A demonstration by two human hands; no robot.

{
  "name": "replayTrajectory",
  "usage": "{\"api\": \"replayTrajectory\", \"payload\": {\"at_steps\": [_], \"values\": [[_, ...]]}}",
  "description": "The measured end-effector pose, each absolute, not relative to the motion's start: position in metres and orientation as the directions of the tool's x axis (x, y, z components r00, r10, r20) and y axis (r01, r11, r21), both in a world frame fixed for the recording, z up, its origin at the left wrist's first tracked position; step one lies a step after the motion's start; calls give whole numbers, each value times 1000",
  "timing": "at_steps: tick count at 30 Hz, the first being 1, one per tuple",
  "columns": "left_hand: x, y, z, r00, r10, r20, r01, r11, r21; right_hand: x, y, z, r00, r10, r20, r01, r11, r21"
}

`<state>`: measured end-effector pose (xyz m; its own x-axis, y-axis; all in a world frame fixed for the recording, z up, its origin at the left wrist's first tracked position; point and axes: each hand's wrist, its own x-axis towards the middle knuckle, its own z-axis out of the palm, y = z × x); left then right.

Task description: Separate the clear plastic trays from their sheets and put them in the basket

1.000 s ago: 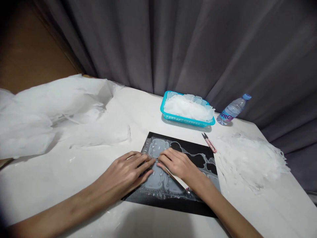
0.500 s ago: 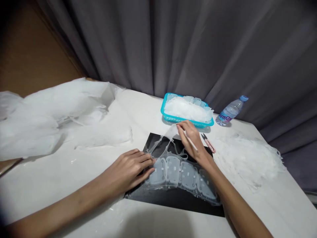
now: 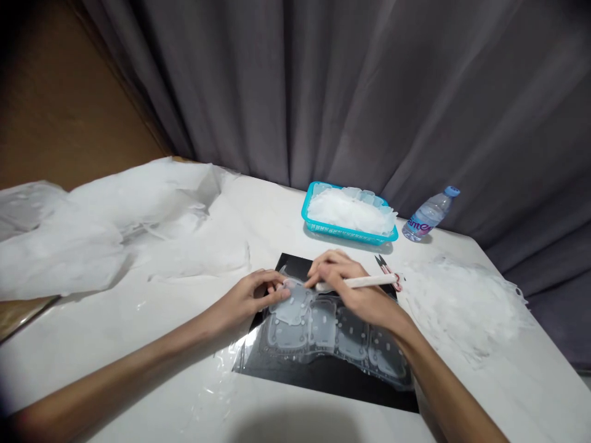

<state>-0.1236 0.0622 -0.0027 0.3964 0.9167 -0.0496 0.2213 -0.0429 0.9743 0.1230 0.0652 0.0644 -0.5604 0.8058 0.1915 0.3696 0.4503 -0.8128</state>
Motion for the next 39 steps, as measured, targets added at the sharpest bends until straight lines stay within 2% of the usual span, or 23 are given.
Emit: {"api": "replayTrajectory", "payload": {"at_steps": [2,5,7,11,13,14,16,17,18,19,20,21,23,24,26,28,30,32,35,37,39], "values": [[-123,61,-6,372,928,-29,231,-62,971,121,73,54,-460,840,286,450,498,-741],[-124,60,-5,354,935,32,289,-142,947,110,76,36,-508,820,262,499,529,-687],[-124,61,-3,387,919,75,332,-214,918,100,75,29,-556,801,224,489,533,-691],[-124,61,5,459,876,147,456,-374,808,88,74,27,-523,821,227,451,493,-744],[-122,55,10,503,819,276,521,-542,660,85,76,26,-487,853,189,476,441,-761],[-120,50,12,550,746,376,528,-659,536,84,78,25,-452,876,167,511,407,-757],[-117,37,17,663,497,560,474,-858,199,83,83,19,-347,926,146,595,338,-729],[-115,31,18,707,367,605,432,-901,41,83,86,15,-291,944,156,632,312,-709],[-115,25,19,734,269,624,394,-916,-69,84,88,11,-242,954,177,663,296,-688],[-116,21,19,743,218,632,366,-924,-113,86,91,8,-206,958,201,687,288,-668],[-117,18,18,730,210,650,347,-934,-87,88,93,5,-181,958,223,706,285,-649],[-119,17,18,694,249,676,329,-944,9,90,94,3,-163,956,243,723,283,-630],[-124,18,18,538,456,709,293,-890,350,94,97,0,-144,953,267,748,282,-601],[-126,21,19,436,597,674,265,-800,538,95,98,-1,-141,951,274,756,282,-591],[-127,27,23,273,842,465,183,-520,834,99,99,0,-138,949,284,761,285,-583],[-125,35,27,246,951,190,55,-209,976,102,100,6,-140,945,295,756,295,-585],[-120,40,28,314,949,-22,-118,63,991,106,98,17,-138,941,311,734,308,-606],[-116,44,27,366,922,-128,-269,237,934,110,94,31,-151,944,295,669,317,-672],[-113,46,24,387,900,-203,-344,345,874,114,85,51,-328,931,160,523,320,-790],[-114,46,24,382,897,-223,-350,364,863,115,80,57,-445,893,70,485,306,-819],[-115,46,25,380,897,-226,-354,366,861,115,78,57,-486,873,24,471,286,-834]]}}
